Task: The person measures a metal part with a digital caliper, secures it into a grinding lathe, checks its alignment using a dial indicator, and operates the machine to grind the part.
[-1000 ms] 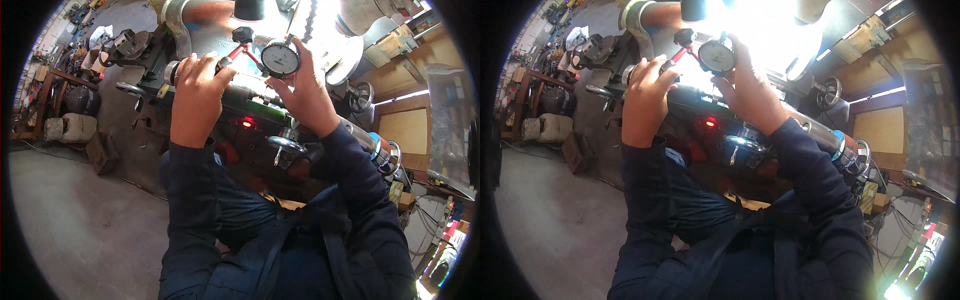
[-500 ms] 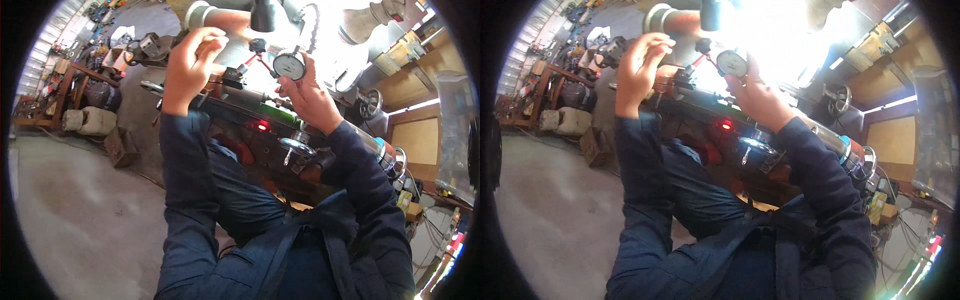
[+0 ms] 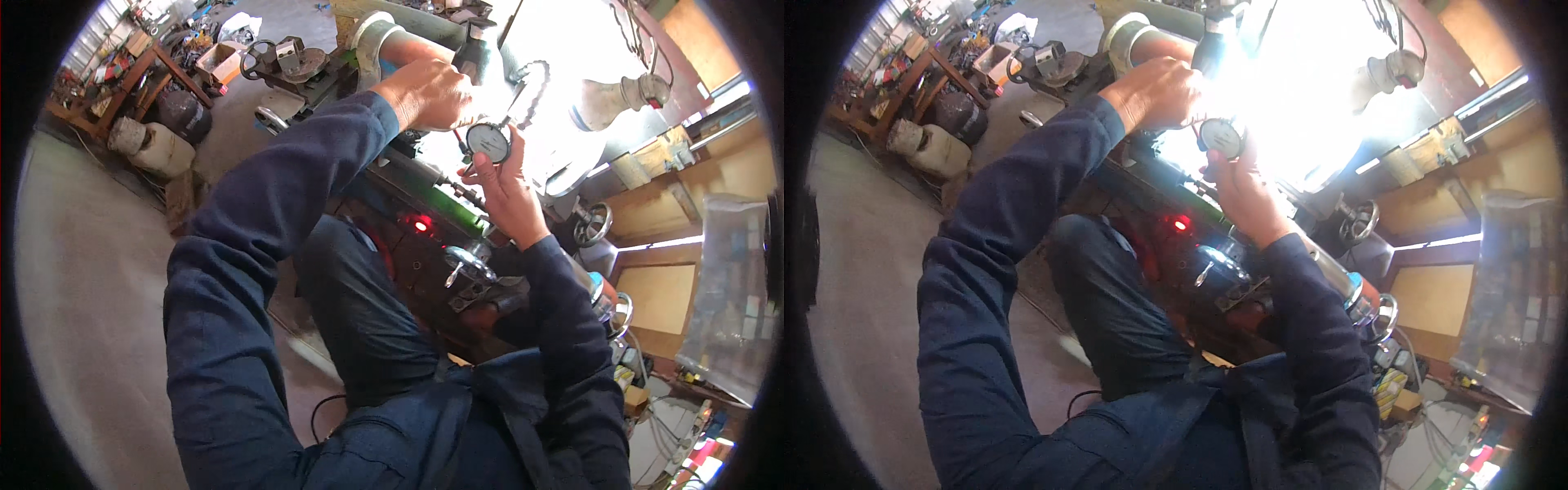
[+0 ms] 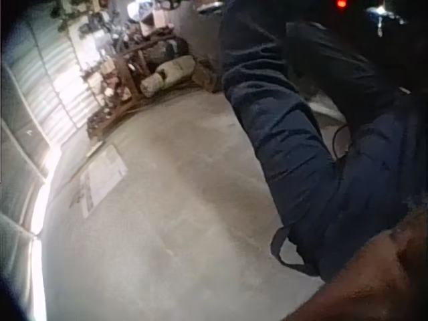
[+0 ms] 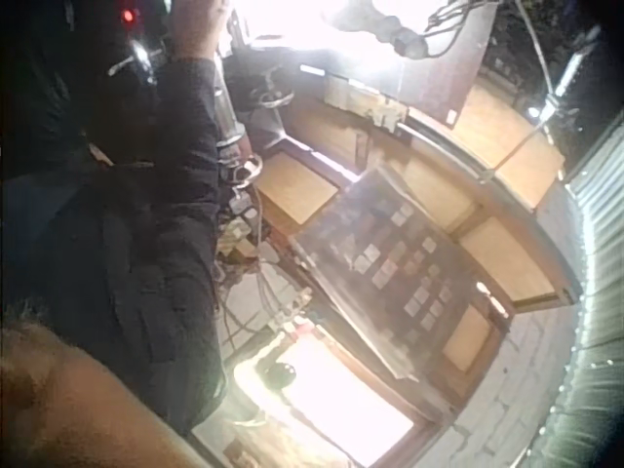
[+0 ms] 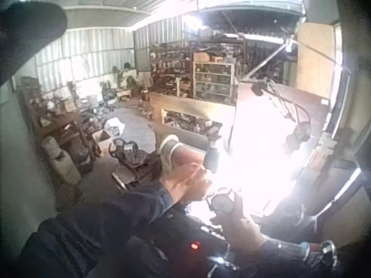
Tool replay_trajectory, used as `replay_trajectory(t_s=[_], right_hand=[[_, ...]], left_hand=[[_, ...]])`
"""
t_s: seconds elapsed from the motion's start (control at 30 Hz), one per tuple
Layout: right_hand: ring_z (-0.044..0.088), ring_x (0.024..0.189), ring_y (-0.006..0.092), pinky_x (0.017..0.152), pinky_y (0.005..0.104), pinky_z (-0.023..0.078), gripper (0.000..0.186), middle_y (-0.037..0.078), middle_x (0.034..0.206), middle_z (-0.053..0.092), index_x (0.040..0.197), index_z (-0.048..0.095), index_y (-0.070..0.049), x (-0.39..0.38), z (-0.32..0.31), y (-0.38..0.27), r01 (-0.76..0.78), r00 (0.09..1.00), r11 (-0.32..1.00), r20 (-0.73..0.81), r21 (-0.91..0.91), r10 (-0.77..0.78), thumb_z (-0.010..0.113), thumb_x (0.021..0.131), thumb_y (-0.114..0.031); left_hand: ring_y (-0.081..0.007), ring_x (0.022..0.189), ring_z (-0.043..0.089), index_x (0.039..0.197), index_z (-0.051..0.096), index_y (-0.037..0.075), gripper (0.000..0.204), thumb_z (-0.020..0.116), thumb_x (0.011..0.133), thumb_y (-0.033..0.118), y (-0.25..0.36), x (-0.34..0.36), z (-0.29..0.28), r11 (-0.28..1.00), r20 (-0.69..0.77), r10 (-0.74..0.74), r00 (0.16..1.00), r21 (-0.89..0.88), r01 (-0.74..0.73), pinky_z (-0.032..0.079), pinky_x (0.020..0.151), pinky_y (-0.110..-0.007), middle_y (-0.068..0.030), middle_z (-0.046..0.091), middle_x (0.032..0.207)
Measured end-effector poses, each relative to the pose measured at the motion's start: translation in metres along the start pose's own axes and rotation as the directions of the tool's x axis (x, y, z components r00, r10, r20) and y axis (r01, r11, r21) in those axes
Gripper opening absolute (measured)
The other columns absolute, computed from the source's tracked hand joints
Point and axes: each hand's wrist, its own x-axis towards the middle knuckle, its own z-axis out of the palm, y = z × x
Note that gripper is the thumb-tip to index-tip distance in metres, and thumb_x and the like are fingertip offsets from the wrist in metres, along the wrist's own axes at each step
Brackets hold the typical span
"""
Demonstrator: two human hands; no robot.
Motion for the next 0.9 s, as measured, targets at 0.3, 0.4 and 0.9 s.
replay_trajectory(t_s=[0.3, 0.4, 0.9], right_hand=[[0.071, 0.089, 0.0219, 0.078, 0.0336, 0.060, 0.056, 0.020, 0.120, 0.059, 0.148, 0.009, 0.001, 0.001, 0.001, -0.001, 0.105, 0.994, 0.994, -0.002, 0.008, -0.105, 0.043, 0.109, -0.019], [0.071, 0.089, 0.0224, 0.079, 0.0343, 0.059, 0.056, 0.019, 0.118, 0.060, 0.148, 0.009, 0.002, 0.000, 0.003, -0.001, 0.073, 0.997, 0.997, -0.020, -0.016, -0.073, 0.043, 0.109, -0.020], [0.071, 0.088, 0.0210, 0.080, 0.0351, 0.057, 0.061, 0.018, 0.112, 0.062, 0.149, 0.009, 0.000, -0.001, -0.001, 0.003, 0.051, 0.999, 0.997, 0.009, -0.052, -0.051, 0.048, 0.108, -0.023]], left_hand=[[-0.0326, 0.076, 0.071, 0.097, 0.075, 0.013, 0.035, 0.053, 0.096, 0.041, 0.026, 0.005, 0.003, 0.930, 0.005, -0.332, 0.943, -0.165, 0.329, 0.057, 0.068, -0.044, -0.0137, 0.073, 0.085], [-0.0316, 0.081, 0.072, 0.102, 0.074, 0.014, 0.039, 0.053, 0.096, 0.046, 0.040, -0.003, -0.008, 0.827, -0.016, -0.470, 0.883, -0.357, 0.434, 0.056, 0.074, -0.044, -0.0139, 0.073, 0.087], [-0.0310, 0.079, 0.072, 0.105, 0.072, 0.013, 0.029, 0.053, 0.098, 0.034, 0.019, 0.002, 0.000, 0.992, -0.032, -0.121, 0.992, -0.038, 0.120, 0.057, 0.072, -0.043, -0.0133, 0.073, 0.087]])
